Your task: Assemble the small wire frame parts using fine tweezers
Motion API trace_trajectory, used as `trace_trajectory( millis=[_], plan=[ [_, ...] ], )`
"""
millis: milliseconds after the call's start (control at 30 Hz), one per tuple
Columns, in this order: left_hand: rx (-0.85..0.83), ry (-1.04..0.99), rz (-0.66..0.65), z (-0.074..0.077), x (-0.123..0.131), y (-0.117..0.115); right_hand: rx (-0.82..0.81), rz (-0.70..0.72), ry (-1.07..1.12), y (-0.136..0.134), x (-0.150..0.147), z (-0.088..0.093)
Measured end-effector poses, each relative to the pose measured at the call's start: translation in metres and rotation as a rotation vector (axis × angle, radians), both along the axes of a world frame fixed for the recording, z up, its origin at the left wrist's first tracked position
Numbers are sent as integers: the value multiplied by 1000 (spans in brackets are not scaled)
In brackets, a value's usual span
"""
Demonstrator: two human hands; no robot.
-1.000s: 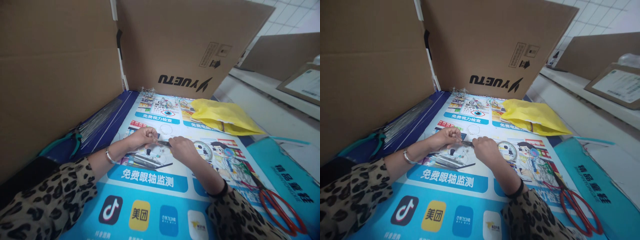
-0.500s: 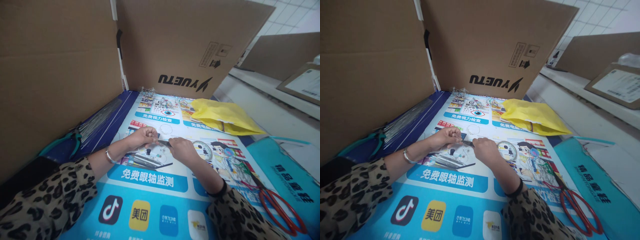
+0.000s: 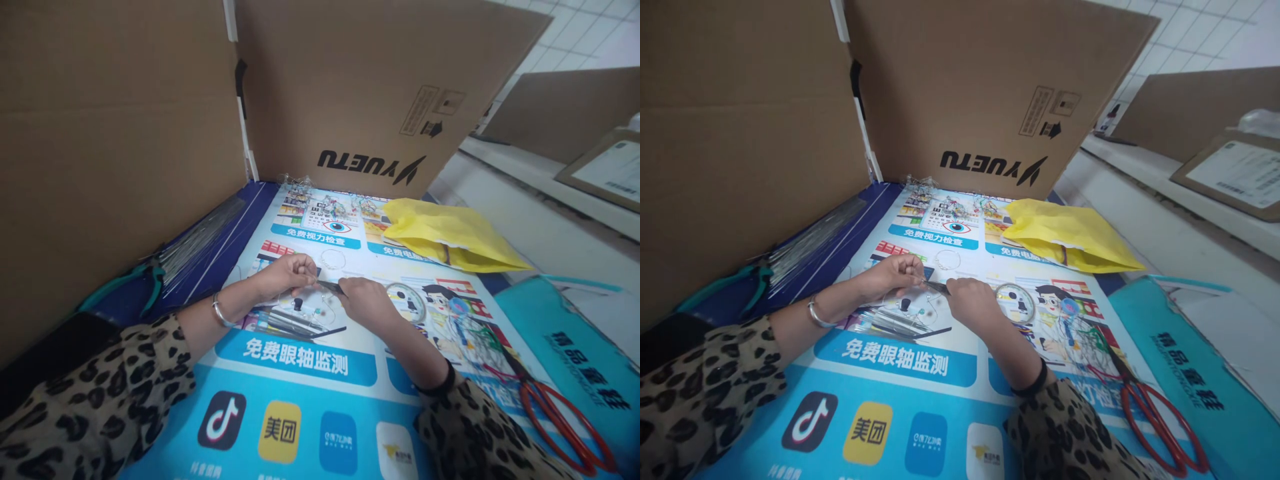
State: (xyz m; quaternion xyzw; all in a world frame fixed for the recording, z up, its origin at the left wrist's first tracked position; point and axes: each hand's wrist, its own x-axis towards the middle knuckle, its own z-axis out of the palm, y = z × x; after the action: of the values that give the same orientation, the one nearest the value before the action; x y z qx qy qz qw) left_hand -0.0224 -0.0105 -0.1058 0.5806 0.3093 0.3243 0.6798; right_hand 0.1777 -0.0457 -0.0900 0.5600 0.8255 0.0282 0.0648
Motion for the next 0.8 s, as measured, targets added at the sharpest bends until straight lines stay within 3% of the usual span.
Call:
trace_trajectory(
  millis=[367,800],
  plan=[
    [30,32,40,1,3,-1,59,-18,-13,1,-1,-4],
    [180,187,79,4,-4,5,154,-94,80,5,3,-15]
  ],
)
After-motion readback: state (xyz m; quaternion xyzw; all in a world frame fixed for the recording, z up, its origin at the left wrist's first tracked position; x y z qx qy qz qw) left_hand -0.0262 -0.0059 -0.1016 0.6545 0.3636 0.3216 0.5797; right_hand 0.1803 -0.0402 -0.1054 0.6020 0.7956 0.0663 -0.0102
